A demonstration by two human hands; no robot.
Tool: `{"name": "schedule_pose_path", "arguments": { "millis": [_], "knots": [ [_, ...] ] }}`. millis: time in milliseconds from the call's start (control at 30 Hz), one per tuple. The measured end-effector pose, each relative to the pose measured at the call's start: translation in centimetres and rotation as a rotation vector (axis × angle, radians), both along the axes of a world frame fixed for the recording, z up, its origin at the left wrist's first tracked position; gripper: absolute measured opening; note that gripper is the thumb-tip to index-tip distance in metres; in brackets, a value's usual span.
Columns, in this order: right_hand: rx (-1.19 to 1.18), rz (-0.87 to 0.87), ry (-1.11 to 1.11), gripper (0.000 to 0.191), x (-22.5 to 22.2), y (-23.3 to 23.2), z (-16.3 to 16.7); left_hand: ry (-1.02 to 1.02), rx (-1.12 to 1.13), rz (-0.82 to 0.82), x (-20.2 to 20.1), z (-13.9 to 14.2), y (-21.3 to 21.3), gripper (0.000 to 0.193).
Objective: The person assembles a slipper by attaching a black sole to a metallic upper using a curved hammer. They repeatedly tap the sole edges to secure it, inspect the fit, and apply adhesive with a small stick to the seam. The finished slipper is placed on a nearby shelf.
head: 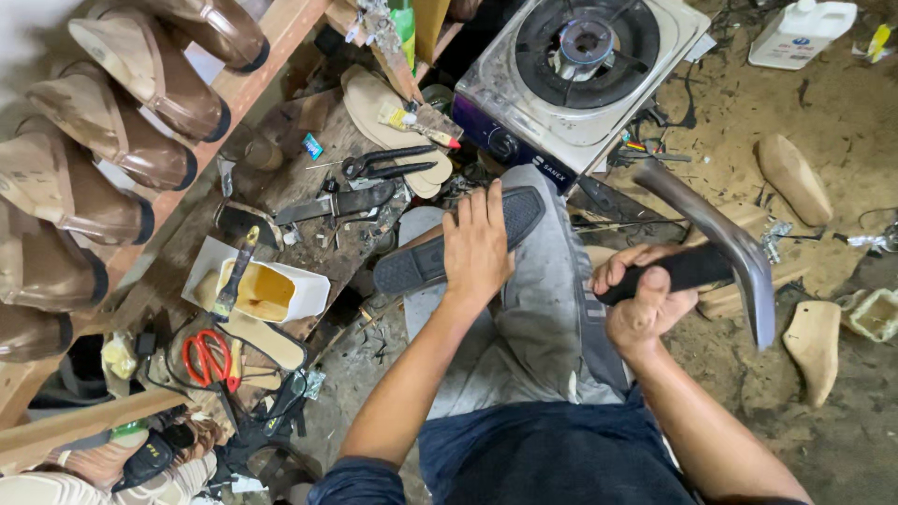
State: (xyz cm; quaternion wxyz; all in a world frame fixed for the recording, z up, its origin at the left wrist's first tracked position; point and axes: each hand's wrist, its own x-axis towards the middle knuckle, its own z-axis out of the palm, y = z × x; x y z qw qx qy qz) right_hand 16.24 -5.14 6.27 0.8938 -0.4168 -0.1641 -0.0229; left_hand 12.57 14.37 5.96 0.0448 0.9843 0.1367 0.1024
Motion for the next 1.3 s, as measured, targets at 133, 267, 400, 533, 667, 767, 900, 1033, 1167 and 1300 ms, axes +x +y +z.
{"name": "schedule_pose_path", "arguments": {
  "millis": [133,267,400,533,667,767,900,1033,1167,1300],
  "knots": [
    [-0.935,0.07,0.201,0.024,-0.7,0.7,-1.6,-0.012,0.172,0.034,0.1,0.4,0.2,0.106],
    [-0.532,0.017,-0.003,0.025,-1.3,0.6,-2.6,-0.014,-0.026,-0.023,0.5,0.8,0.5,0.11],
    [-1.077,0.068,-0.132,0.022,-1.4,0.4,-3.4,0.066,-0.039,-0.025,0.4,1.0,0.8,0.107],
    [-1.253,0.239,-0.053,0.029,-1.5,-2.3,-4.8,0.015,-0.177,-0.062,0.6,2.2,2.1,0.103],
    [-1.114,0.52,-0.47,0.017,-2.3,-8.9,-5.8,-0.089,-0.445,-0.036,0.1,4.9,4.3,0.1],
    [-1.134,0.573,-0.713,0.023,-2.3,-12.5,-5.4,-0.237,-0.801,-0.03,-2.2,6.7,4.5,0.097],
    [-1.362,0.369,-0.566,0.029,-2.3,-11.8,-4.9,-0.366,-1.313,-0.066,-4.2,8.5,2.6,0.095],
    [-0.776,0.513,-0.135,0.085,-3.4,-8.3,-6.7,-0.487,-1.667,-0.164,-4.2,9.9,-0.8,0.095],
    [-0.2,0.89,0.42,0.084,-5.6,-6.5,-10.7,-0.588,-1.512,-0.218,-4.6,11.5,-2.4,0.095],
    [-0.512,0.753,0.439,0.073,-6.2,-5.7,-12.0,-0.665,-1.204,-0.336,-6.0,12.7,-2.0,0.083]
  ]
}}
